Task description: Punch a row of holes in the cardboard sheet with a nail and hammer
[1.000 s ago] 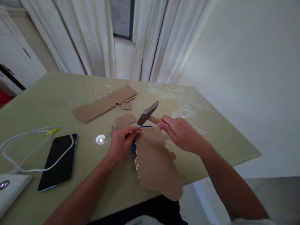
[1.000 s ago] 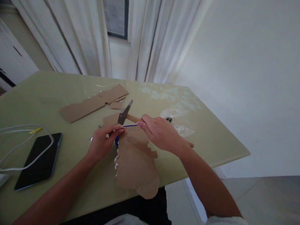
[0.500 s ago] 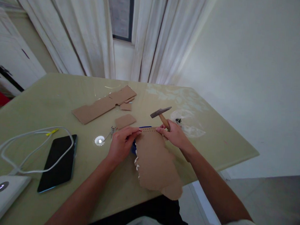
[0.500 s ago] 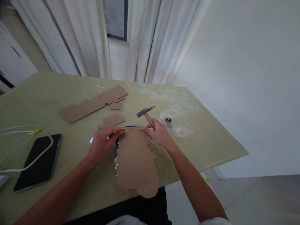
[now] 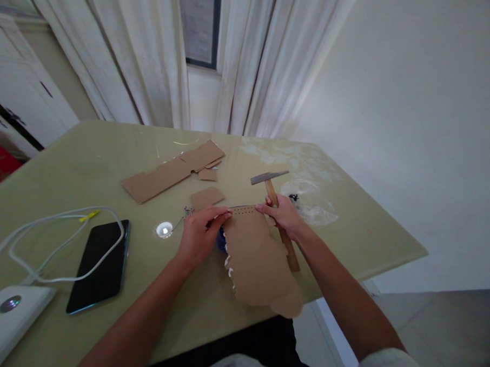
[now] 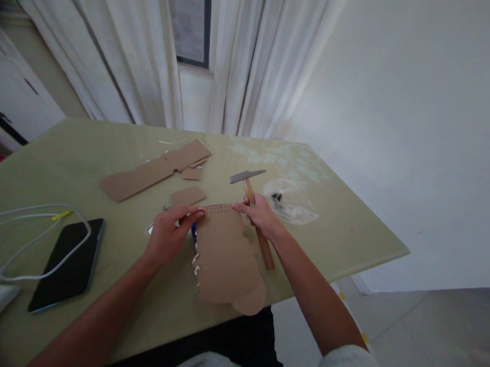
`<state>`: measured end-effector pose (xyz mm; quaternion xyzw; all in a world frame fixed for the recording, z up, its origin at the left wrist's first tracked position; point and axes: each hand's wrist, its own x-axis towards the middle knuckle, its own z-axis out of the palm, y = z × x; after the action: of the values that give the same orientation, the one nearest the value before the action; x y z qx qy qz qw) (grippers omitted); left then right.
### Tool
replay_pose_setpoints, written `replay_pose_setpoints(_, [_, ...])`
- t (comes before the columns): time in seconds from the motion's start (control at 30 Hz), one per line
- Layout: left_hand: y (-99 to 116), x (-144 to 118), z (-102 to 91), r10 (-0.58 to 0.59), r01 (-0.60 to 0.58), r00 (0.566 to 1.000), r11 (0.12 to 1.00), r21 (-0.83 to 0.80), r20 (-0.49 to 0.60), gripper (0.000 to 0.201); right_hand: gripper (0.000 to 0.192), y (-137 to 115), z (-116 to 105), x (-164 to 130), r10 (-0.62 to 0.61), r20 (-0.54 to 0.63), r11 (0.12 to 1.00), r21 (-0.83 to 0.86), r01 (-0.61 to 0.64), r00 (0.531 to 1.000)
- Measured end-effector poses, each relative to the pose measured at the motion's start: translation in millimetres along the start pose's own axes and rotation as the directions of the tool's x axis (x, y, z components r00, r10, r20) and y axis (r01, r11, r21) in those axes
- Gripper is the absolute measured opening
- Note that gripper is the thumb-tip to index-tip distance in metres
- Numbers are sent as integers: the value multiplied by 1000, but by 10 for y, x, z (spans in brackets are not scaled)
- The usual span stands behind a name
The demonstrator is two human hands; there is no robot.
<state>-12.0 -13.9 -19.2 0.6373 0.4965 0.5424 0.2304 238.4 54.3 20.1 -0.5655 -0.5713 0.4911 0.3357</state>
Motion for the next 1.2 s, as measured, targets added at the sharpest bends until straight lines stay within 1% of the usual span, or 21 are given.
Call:
replay_pose_setpoints(0.1, [-4, 2, 3, -23, 23, 1000, 1000, 1, 1, 24, 61, 32, 6, -2, -49, -2, 998, -25, 49, 999])
replay_pose_setpoints(0.2, [-10, 12, -9, -49, 49, 999, 999, 0, 1, 25, 59, 44, 24, -4, -93, -31, 995, -35, 92, 995])
replay_pose_setpoints(0.27, [-18, 20, -20, -63, 63, 998, 998, -9, -1, 26, 59, 40, 34, 1, -103, -33, 994, -39, 101, 994])
replay_pose_setpoints(0.47, [-16, 30, -36, -56, 56, 998, 998, -5, 4, 24, 57, 5, 32, 2, -78, 21, 997, -23, 78, 997])
replay_pose_setpoints(0.6, [11, 41, -40, -53, 53, 998, 999, -6, -16, 23, 59, -24, 48, -4, -26, 0, 999, 48, 26, 1000])
replay_pose_setpoints(0.7, [16, 51, -42, -61, 60, 998, 998, -7, -18, 24, 62, -29, 62, 7, 16, -18, 998, 67, -15, 1000])
replay_pose_setpoints(0.83, [8, 50, -37, -70, 70, 998, 998, 4, -11, 27, 63, -2, 47, 23, 44, 37, 997, 62, -46, 998])
replay_pose_setpoints(0.9, [2, 46, -32, -75, 75, 997, 997, 10, -7, 27, 62, 10, 21, 26, 23, 45, 999, 35, -25, 999])
replay_pose_setpoints(0.97, [-4, 42, -27, -75, 75, 997, 997, 15, -7, 27, 56, 9, -18, 30, -25, 33, 1000, -16, 25, 999])
replay_pose_setpoints(1.03, [-8, 40, -23, -74, 75, 997, 997, 21, -15, 28, 46, -5, -62, 38, -69, 18, 993, -90, 70, 997])
replay_pose_setpoints(1.1, [-9, 40, -21, -77, 77, 997, 997, 22, -17, 29, 43, -22, -101, 49, -94, 14, 979, -181, 95, 996])
replay_pose_setpoints(1.2, [-7, 39, -17, -87, 87, 996, 996, 14, -17, 30, 42, -27, -116, 62, -94, 67, 958, -266, 109, 993])
